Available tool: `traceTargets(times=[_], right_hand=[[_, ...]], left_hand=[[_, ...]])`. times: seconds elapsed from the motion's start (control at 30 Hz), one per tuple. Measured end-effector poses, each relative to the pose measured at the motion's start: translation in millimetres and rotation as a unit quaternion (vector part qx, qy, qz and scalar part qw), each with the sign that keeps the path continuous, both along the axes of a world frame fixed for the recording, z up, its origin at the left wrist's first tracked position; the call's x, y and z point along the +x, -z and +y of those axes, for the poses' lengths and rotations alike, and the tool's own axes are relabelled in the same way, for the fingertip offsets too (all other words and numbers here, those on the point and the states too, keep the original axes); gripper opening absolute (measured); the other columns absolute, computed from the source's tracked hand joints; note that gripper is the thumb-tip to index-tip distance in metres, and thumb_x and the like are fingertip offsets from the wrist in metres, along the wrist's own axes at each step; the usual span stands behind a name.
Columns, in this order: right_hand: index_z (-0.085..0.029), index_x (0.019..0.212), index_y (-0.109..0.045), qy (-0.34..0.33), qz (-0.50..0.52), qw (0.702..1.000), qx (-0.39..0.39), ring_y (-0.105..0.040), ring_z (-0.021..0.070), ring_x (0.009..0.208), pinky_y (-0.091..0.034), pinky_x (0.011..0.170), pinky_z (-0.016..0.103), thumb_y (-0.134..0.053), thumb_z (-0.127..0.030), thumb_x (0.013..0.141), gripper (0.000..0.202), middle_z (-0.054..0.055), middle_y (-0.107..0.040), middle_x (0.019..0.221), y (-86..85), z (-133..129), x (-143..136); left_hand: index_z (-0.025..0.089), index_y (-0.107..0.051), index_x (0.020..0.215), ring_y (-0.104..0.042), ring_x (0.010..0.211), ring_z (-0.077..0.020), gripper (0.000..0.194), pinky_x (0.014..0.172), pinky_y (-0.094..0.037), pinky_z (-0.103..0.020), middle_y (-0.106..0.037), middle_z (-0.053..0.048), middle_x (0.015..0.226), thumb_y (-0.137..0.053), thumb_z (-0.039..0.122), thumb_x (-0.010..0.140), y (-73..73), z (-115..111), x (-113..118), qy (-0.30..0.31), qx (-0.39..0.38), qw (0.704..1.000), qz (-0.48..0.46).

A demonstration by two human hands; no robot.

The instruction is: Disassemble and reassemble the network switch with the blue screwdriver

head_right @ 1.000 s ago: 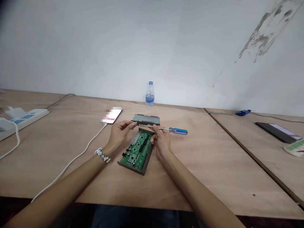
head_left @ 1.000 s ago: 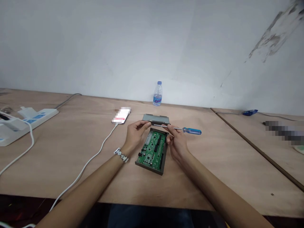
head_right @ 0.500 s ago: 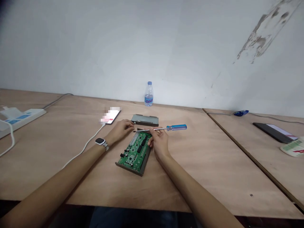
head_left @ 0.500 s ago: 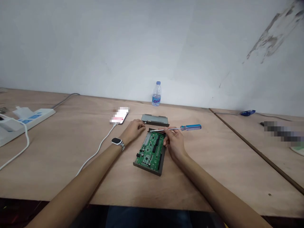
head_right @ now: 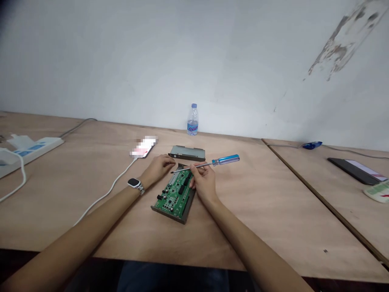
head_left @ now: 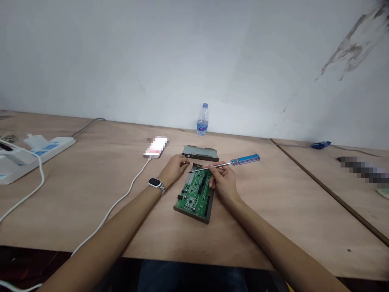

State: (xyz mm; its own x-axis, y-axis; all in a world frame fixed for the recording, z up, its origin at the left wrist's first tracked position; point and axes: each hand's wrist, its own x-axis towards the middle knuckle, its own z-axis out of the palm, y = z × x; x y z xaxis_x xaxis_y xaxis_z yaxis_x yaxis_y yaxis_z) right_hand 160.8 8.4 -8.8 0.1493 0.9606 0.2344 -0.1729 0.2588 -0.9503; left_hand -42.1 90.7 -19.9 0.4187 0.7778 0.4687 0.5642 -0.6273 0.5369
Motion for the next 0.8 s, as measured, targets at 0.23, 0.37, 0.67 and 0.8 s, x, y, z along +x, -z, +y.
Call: traceTargets(times=[0.23,0.37,0.67,0.8], right_hand=[[-0.022,0.089,-0.053,-0.009,0.018,1.000,0.000,-0.053,0.0086,0.033,-0.037,0.030,0.020,-0.079,-0.054,0.076,0.043,0.005,-0.078,0.088,2.3,4,4],[-0.022,0.089,-0.053,0.006,0.012,1.000,0.000,-0.055,0.0097,0.035,-0.037,0.030,0.021,-0.079,-0.053,0.074,0.043,0.004,-0.078,0.087,-7.2,6,12],[-0.024,0.093,-0.047,0.073,-0.058,0.994,0.049,-0.058,0.0107,0.046,-0.042,0.036,0.019,-0.072,-0.042,0.082,0.033,-0.003,-0.068,0.073,-25.2,17,38],[-0.026,0.095,-0.044,0.070,-0.095,0.992,0.053,-0.057,0.0109,0.044,-0.044,0.036,0.020,-0.068,-0.045,0.085,0.032,-0.007,-0.060,0.068,-24.5,23,40]], left_hand=[[0.019,-0.078,0.091,-0.066,0.092,-0.0241,0.023,0.089,-0.049,-0.037,-0.073,-0.010,0.098,-0.055,0.022,0.093,6.8,6,-4,-0.010,0.011,1.000,0.008],[0.018,-0.077,0.098,-0.065,0.098,-0.0255,0.026,0.093,-0.049,-0.040,-0.073,-0.011,0.104,-0.053,0.028,0.095,-4.1,-2,-2,-0.022,0.012,1.000,-0.009],[0.020,-0.077,0.101,-0.064,0.096,-0.0247,0.023,0.087,-0.048,-0.037,-0.074,-0.008,0.099,-0.058,0.032,0.096,-22.6,-11,54,0.109,0.003,0.993,0.035],[0.020,-0.079,0.091,-0.063,0.094,-0.0259,0.019,0.085,-0.047,-0.036,-0.071,-0.009,0.093,-0.061,0.026,0.093,-18.3,-9,63,0.088,0.021,0.994,0.059]])
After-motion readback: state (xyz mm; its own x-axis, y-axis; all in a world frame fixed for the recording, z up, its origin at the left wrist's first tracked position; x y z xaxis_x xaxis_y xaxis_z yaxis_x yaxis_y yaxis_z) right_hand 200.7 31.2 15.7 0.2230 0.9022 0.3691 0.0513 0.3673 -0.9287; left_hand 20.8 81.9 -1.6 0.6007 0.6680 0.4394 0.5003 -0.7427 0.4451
